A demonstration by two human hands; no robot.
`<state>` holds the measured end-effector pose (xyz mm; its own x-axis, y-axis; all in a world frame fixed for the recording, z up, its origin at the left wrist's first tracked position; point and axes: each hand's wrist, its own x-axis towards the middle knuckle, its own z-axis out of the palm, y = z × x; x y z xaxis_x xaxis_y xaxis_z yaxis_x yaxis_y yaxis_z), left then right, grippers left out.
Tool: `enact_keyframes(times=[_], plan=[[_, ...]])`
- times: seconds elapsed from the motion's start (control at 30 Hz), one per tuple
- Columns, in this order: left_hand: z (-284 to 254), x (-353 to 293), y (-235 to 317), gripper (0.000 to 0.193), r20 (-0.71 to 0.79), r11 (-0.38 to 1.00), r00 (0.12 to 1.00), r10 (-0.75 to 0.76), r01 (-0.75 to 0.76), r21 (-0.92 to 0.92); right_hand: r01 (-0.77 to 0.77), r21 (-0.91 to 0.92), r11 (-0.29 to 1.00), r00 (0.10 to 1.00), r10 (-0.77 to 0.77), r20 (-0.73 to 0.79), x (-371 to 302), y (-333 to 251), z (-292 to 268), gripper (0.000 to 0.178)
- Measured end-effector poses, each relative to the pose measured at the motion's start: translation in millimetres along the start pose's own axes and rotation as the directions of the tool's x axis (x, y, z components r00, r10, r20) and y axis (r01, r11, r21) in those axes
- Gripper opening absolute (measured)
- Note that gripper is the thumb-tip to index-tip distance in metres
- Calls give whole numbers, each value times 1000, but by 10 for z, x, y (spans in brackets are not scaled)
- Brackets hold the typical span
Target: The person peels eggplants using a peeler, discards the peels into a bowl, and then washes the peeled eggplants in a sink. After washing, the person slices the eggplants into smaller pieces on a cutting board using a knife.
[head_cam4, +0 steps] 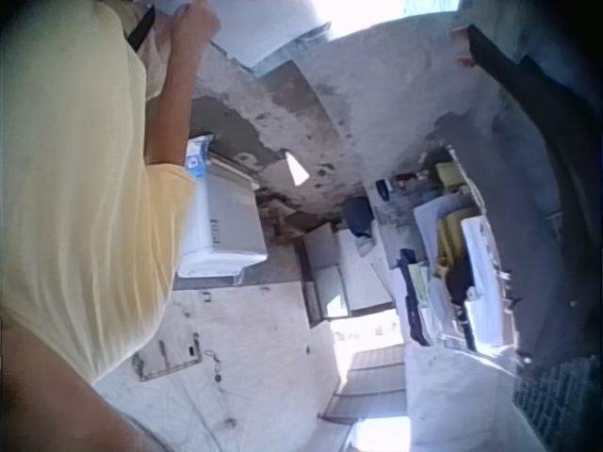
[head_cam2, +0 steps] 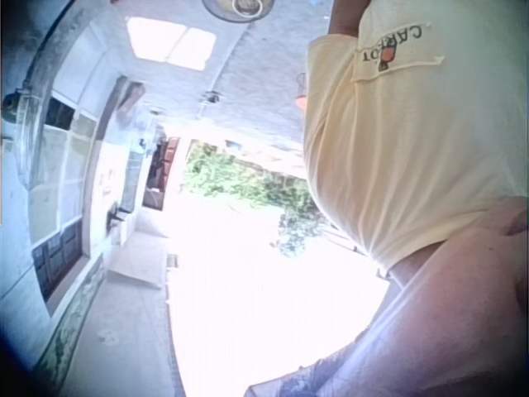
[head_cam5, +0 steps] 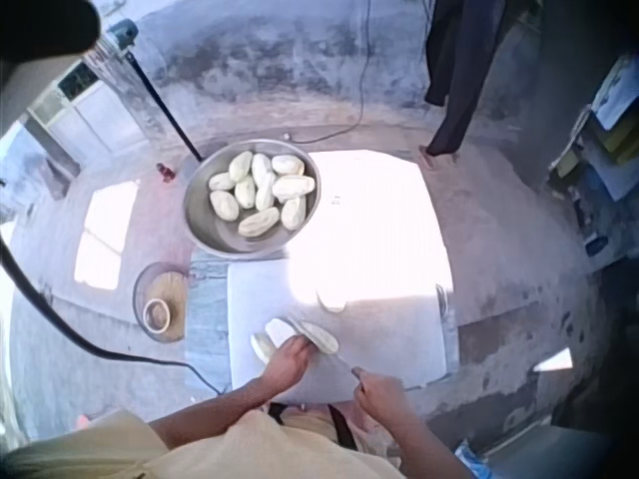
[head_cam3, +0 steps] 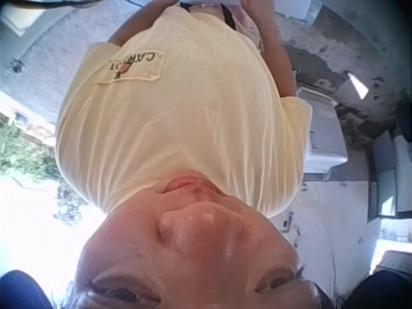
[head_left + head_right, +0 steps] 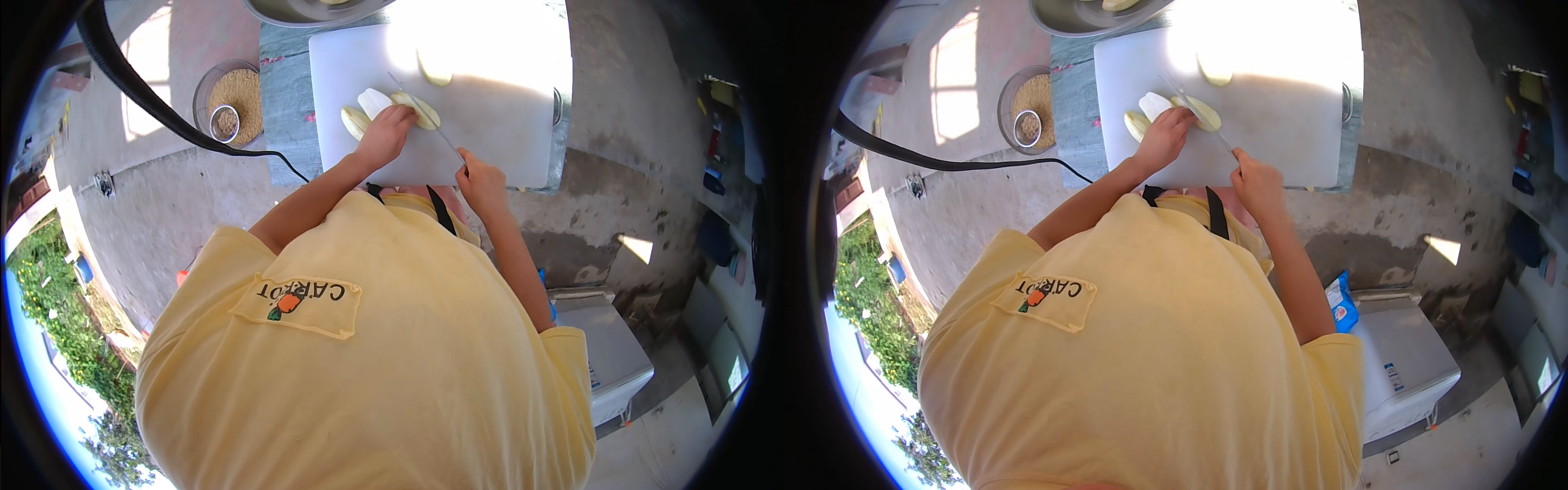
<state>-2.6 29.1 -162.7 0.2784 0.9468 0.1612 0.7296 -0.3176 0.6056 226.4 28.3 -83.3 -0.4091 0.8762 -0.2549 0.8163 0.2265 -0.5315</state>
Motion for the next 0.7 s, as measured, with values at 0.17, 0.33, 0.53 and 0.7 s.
enact_keyframes(times=[0.17,0.33,0.53,0.7], plan=[[13,-35,106,41,-63,999,998,13,-10,52,122,-95,988,981,-106,162,176,60,-219,27],[7,-34,158,42,-102,997,995,-6,14,72,185,-126,975,968,-158,194,243,40,-344,26],[31,-42,120,41,-83,997,997,0,6,76,144,-109,984,975,-122,187,356,216,13,28],[-28,-10,85,38,-41,997,999,34,-32,67,187,-57,981,981,-182,72,337,238,189,30]])
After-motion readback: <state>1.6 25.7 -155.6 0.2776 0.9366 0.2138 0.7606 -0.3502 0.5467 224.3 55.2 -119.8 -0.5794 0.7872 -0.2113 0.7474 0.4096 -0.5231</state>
